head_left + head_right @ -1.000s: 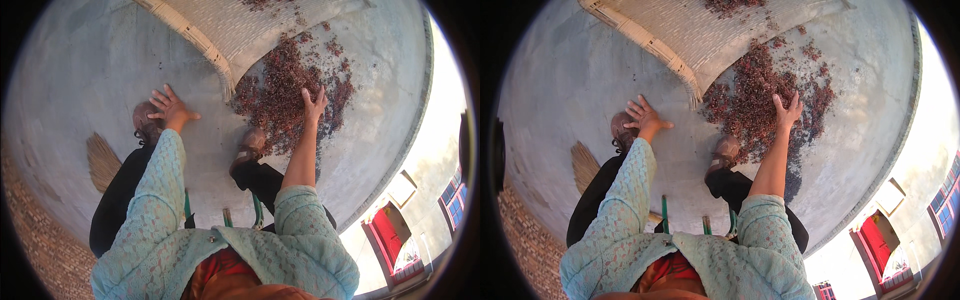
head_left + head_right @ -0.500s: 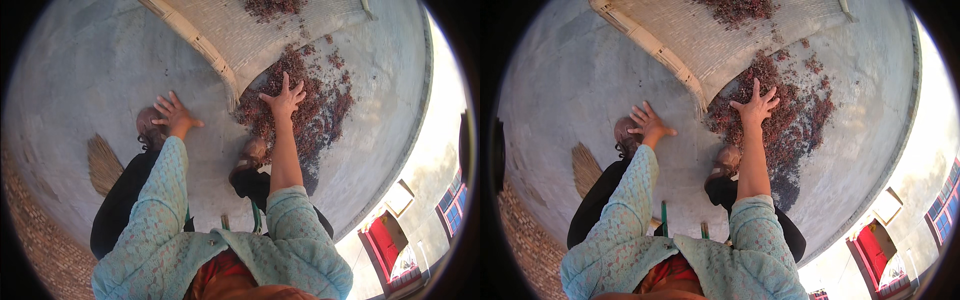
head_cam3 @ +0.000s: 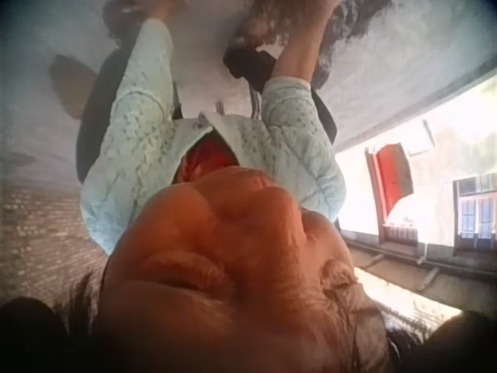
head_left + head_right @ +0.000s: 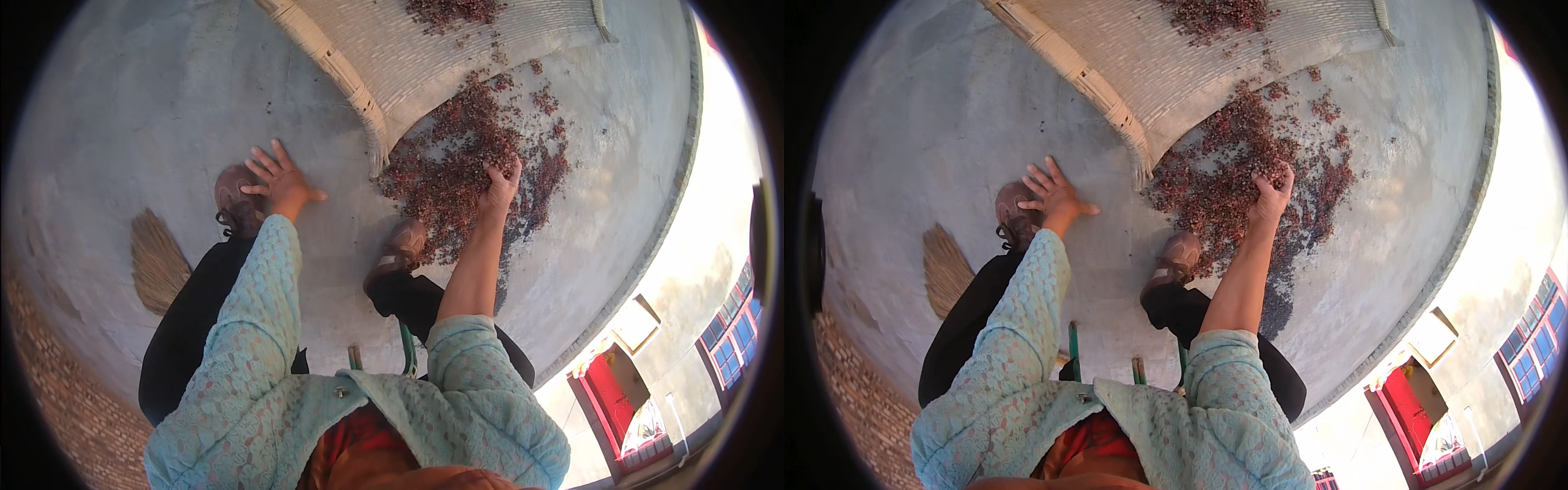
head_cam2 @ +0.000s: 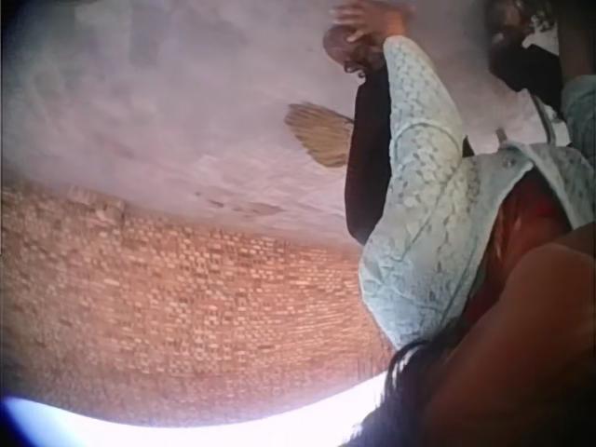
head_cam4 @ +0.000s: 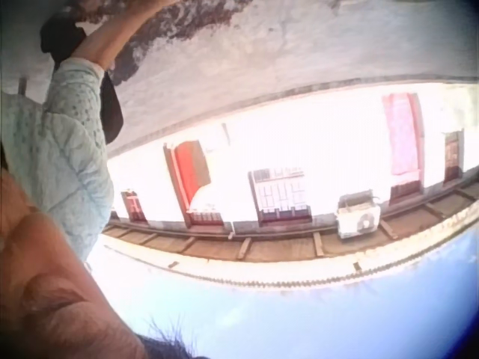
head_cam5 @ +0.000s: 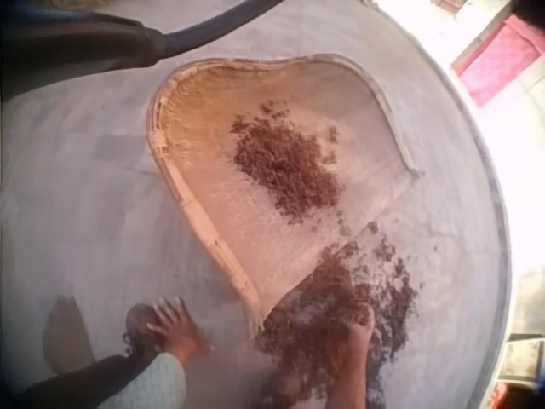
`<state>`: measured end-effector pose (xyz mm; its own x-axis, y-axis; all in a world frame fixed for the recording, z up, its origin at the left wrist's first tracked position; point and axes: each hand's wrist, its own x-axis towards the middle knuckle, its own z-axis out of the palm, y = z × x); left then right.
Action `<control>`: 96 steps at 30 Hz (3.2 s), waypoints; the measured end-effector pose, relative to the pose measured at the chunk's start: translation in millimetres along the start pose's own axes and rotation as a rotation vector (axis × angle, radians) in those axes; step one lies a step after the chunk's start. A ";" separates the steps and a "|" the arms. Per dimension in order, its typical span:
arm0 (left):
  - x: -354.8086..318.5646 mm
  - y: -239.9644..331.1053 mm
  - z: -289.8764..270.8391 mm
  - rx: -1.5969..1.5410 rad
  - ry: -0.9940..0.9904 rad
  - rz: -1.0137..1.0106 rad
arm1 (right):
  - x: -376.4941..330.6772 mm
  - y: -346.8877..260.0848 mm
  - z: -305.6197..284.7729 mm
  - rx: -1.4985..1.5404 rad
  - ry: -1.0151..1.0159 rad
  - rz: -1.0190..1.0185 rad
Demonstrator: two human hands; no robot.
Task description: The person sits on a small stool and sweeps a pile of reddish-brown grains on a concrete floor using a traditional straw broom. They periodically pause to spread and inspect the grains with their hand, then resume sweeping to gather the material into a neat pile.
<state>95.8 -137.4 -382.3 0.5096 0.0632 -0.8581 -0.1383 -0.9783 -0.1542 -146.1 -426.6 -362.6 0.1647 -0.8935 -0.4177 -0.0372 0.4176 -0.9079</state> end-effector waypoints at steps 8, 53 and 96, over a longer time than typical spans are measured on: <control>6.8 -4.1 12.5 -0.059 0.046 0.038 | -30.1 13.4 -50.0 0.478 0.078 0.229; -2.4 -5.9 -4.4 -0.088 -0.009 0.020 | 108.2 4.7 123.4 -1.290 -0.190 -0.272; 5.7 -1.3 4.8 -0.040 -0.005 0.014 | -1.6 6.9 -42.5 -0.681 -0.010 -0.065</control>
<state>94.8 -134.8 -389.4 0.5040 0.0505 -0.8622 -0.1112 -0.9862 -0.1228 -188.5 -429.2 -369.7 0.1962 -0.9105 -0.3640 -0.6382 0.1633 -0.7523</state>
